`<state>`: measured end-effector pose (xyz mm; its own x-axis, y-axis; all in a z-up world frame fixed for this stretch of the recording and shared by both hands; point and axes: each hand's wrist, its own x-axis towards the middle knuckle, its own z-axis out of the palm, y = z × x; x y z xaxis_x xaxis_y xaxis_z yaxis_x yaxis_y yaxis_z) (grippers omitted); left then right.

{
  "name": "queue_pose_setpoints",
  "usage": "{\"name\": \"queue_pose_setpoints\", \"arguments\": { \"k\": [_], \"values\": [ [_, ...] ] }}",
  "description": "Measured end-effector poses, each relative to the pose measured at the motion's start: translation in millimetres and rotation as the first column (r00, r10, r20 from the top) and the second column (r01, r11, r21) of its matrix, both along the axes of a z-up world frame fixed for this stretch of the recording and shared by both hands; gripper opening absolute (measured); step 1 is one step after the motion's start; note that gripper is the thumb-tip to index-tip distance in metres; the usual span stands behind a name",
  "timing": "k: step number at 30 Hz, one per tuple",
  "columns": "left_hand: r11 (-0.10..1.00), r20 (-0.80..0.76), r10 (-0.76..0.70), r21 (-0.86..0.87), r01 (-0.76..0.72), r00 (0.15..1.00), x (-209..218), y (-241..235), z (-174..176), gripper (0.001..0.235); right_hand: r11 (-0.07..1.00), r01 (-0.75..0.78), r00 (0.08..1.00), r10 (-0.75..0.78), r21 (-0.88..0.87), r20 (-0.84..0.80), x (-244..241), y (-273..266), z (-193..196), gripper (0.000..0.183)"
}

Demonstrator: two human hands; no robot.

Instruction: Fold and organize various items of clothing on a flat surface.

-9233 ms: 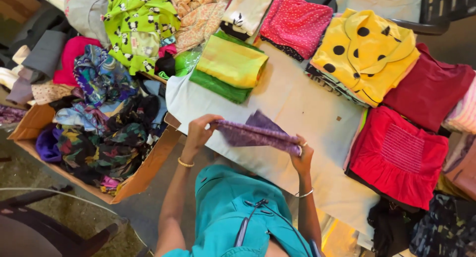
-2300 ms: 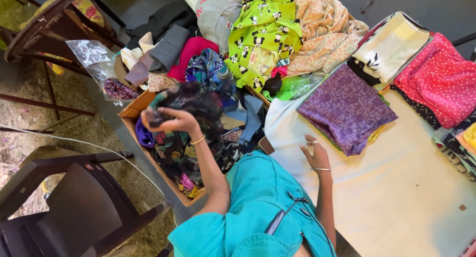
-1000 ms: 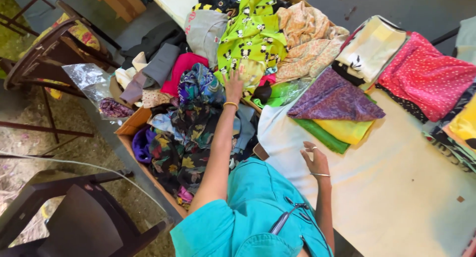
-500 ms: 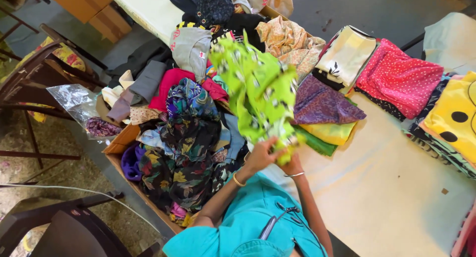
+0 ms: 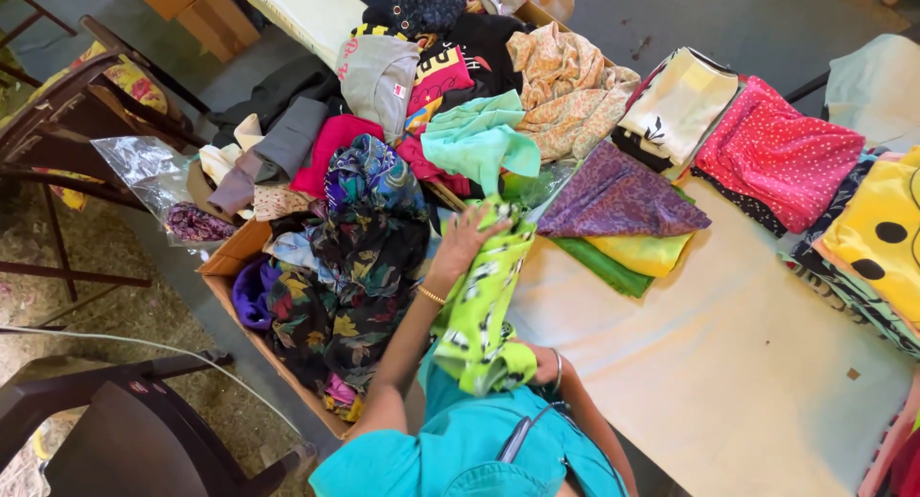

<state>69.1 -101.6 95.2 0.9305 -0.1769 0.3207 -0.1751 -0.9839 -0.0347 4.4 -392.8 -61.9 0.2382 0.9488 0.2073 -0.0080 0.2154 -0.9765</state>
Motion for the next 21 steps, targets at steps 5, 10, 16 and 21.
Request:
{"name": "queue_pose_setpoints", "arguments": {
  "k": [5,10,16,21],
  "values": [
    [0.869,-0.191,-0.341,-0.437,0.231,0.921,7,21,-156,0.052,0.949,0.270,0.919,-0.304,-0.162,-0.251,-2,-7,-79,0.052],
    [0.563,-0.482,-0.695,-0.827,-0.015,0.533,-46,61,-171,0.053,0.706,0.666,0.663,-0.708,-0.240,-0.244,41,-10,27,0.033],
    [0.755,-0.686,-0.196,-0.562,-0.339,0.701,-135,193,-63,0.045,0.794,0.562,0.787,-0.600,-0.233,-0.146,50,-54,121,0.043],
    [0.721,-0.688,0.281,-0.309,-0.621,0.669,-160,251,13,0.039,0.597,0.648,0.597,-0.784,-0.473,-0.171,35,-106,96,0.046]
  ]
}}
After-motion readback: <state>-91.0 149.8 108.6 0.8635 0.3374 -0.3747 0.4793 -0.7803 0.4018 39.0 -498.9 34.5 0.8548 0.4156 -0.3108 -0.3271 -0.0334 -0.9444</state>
